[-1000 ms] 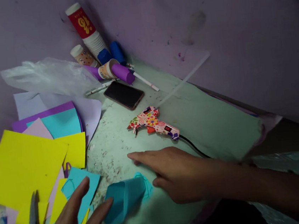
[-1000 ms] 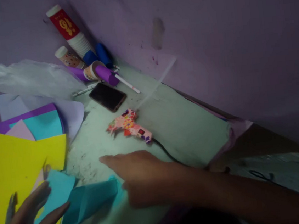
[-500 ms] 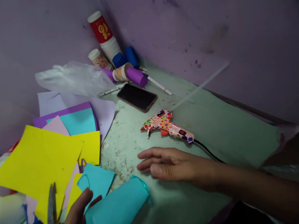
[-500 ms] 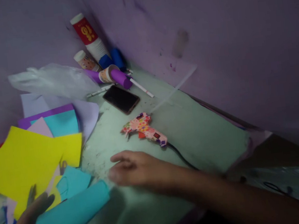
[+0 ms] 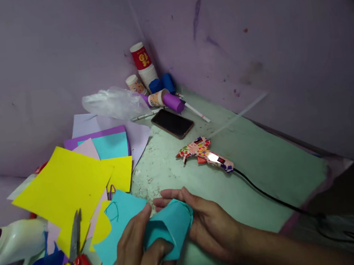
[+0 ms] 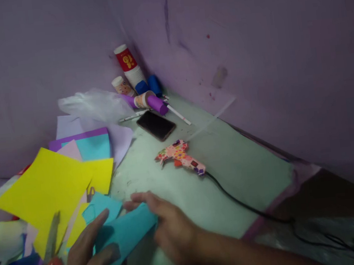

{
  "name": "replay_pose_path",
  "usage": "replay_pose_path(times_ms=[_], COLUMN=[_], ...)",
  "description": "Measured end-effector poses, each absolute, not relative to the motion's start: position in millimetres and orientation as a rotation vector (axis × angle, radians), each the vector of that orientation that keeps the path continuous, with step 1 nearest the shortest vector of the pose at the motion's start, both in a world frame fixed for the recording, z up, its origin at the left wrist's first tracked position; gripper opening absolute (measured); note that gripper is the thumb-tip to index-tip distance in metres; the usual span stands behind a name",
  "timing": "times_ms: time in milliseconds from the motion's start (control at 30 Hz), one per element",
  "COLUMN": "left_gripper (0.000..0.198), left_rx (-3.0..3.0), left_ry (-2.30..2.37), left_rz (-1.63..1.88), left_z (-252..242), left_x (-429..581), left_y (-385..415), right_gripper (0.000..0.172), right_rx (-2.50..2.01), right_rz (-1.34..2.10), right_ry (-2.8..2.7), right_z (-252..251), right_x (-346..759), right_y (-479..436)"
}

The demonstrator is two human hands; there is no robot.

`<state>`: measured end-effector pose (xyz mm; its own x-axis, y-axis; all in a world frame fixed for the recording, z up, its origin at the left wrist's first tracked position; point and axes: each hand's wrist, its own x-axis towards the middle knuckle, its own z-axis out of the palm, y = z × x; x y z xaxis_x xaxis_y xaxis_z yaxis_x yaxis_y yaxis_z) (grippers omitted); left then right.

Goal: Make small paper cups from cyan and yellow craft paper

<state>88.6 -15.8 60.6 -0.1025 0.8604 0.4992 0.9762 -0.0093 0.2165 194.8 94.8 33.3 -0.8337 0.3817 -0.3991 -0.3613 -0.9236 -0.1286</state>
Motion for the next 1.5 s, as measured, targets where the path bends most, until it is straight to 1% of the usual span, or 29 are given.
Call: replay_pose_path(times_ms=[100,133,233,367,433,467,533,600,633,700,767,900,1000,1067,1167,1233,1367,1500], left_gripper=[0.014,0.016,0.029,0.048,0.053,0.049,0.033,0.020,0.017,0.020,0.021,0.012,0.015,0.018,0.018,0.017,0.016,0.012], left_rx=[-1.989,-1.999,-2.091,-2.153,-2.093,-2.068,-2.052,-2.095,-2.125,-2.176,-2.218,-2.199,-2.121,-2.135,-2.125,-2.091,-2.063,-2.033], left_ry=[-2.072,-2.092,-2.081,-2.082,-2.113,-2.115,-2.059,-1.921,-1.845,-1.738,-1.725,-1.842,-1.964,-2.065,-2.189,-2.223,-2.253,-2.294], left_rz=[-0.706,-0.705,-0.739,-0.877,-0.998,-1.039,-1.048,-0.991,-0.948,-0.850,-0.753,-0.571,-0.505,-0.524,-0.687,-0.774,-0.787,-0.792], left_z=[70,72,76,84,94,101,114,126,130,135,136,133,130,126,121,118,116,115], left_x=[99,102,106,101,94,89,81,75,74,72,70,65,60,60,62,65,73,79], left_y=[-5,-2,5,15,19,20,20,16,13,6,-1,-13,-16,-16,-12,-8,1,5], right_gripper=[0.034,0.031,0.033,0.036,0.038,0.037,0.037,0.037,0.038,0.040,0.039,0.035,0.034,0.032,0.031,0.032,0.039,0.041], right_rx=[-0.720,-0.786,-0.905,-0.788,-0.767,-0.757,-0.717,-0.654,-0.625,-0.580,-0.537,-0.446,-0.400,-0.363,-0.335,-0.355,-0.449,-0.534], right_rz=[2.691,2.701,2.700,2.693,2.720,2.744,2.815,2.893,2.931,3.003,3.069,3.156,3.165,3.143,3.075,3.016,2.880,2.750], right_ry=[-0.039,-0.032,-0.024,-0.089,-0.143,-0.173,-0.240,-0.308,-0.341,-0.408,-0.465,-0.538,-0.570,-0.565,-0.521,-0.491,-0.447,-0.434], right_z=[34,35,37,36,37,39,45,50,52,53,49,38,33,32,32,33,33,34], right_x=[194,193,189,184,183,183,182,181,179,175,170,160,157,156,154,152,148,147], right_y=[98,100,108,118,123,126,130,131,131,129,126,122,120,118,115,113,110,109])
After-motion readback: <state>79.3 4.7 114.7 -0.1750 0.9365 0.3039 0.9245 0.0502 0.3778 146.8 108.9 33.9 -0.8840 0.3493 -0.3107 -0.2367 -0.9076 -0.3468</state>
